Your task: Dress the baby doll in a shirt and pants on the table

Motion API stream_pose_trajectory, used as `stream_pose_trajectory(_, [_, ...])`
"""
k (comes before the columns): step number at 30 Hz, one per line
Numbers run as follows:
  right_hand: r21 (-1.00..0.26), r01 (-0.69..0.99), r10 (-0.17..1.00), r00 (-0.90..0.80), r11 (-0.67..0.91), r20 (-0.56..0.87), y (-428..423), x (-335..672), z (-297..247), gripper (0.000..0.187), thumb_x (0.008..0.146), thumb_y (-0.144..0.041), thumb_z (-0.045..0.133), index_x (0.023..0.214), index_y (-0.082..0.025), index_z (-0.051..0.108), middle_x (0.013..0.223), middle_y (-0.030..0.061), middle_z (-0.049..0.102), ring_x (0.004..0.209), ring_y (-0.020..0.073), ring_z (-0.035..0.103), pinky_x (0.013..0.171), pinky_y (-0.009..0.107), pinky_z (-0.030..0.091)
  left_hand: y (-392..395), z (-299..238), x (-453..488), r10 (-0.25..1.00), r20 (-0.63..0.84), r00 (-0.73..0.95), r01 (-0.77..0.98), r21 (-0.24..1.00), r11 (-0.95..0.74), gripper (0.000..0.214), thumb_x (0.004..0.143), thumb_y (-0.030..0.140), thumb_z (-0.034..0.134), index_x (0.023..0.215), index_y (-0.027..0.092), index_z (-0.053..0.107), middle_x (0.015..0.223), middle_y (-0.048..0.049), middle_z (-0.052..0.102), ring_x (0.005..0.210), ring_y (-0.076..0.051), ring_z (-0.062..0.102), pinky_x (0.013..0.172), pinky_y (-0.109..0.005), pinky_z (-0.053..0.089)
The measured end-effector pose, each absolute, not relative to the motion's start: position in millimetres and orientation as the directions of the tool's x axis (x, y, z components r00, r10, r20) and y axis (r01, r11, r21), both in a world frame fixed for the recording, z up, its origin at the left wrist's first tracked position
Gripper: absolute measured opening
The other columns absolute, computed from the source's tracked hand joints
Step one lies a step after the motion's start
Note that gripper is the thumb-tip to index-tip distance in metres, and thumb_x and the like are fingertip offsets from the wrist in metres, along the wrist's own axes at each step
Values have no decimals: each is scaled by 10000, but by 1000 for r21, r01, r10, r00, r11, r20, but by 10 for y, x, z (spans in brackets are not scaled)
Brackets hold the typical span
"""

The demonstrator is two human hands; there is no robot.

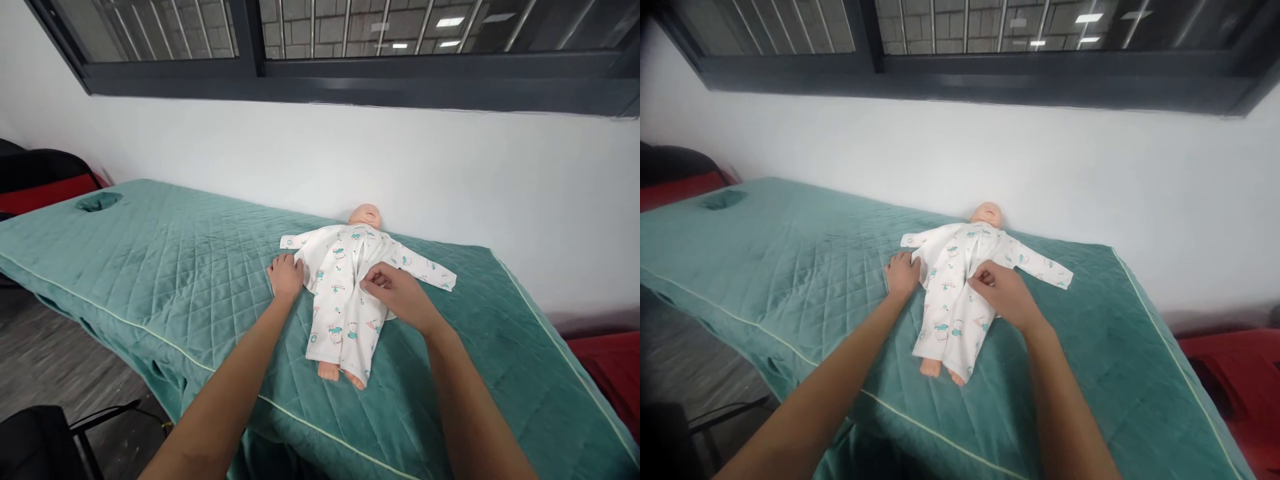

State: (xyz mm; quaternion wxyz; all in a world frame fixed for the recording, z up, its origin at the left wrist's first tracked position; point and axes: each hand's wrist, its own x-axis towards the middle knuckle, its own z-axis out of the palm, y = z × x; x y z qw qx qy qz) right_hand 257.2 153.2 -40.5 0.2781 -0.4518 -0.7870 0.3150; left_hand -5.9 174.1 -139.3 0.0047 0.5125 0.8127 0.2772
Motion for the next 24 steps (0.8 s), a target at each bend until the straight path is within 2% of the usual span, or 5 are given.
stream_pose_trajectory(4, [-830, 498, 968, -158, 249, 196, 1744, 2644, -430, 277, 870, -510, 625, 867, -233, 612, 746, -4, 700, 728, 191, 655, 727, 305, 446, 1753, -1407, -62, 829, 286, -480, 830, 455, 324, 300, 983, 341, 402, 942, 206, 667, 1190, -155, 694, 1174, -349, 590, 1001, -530, 440])
stream_pose_trajectory(10, [-724, 678, 948, 134, 124, 287, 2443, 2519, -422, 419, 804, -437, 643, 1118, -162, 610, 1138, 143, 694, 918, 245, 635, 848, 362, 450, 1779, -1437, -64, 815, 327, -478, 834, 460, 304, 306, 990, 354, 401, 875, 208, 645, 1110, -135, 714, 1116, -323, 616, 968, -501, 461])
stream_pose_trajectory(18, [-804, 594, 959, 213, 23, 185, 2831, 2435, -696, 240, 827, -417, 574, 732, -200, 612, 821, 66, 691, 804, 228, 595, 785, 349, 445, 1684, -1394, -66, 784, 424, -454, 770, 630, 105, 431, 1035, 418, 314, 766, 215, 583, 856, -70, 689, 909, -236, 646, 853, -394, 534])
stream_pose_trajectory(21, [-920, 391, 971, 203, 37, 126, 2828, 2514, -787, 291, 821, -461, 604, 677, -211, 561, 651, -5, 590, 622, 162, 515, 599, 295, 413, 1560, -1286, 15, 755, 515, -406, 725, 684, -77, 417, 1041, 446, 326, 859, 212, 620, 881, -55, 708, 873, -204, 664, 826, -360, 564])
stream_pose_trajectory(24, [-996, -78, 989, 143, 40, 29, 2813, 2524, -767, 334, 768, -444, 701, 649, -227, 476, 532, -76, 421, 492, 101, 384, 467, 245, 317, 1435, -1110, 180, 705, 637, -311, 726, 638, -257, 337, 1049, 382, 356, 1049, 224, 653, 1049, -62, 748, 995, -201, 696, 898, -374, 583])
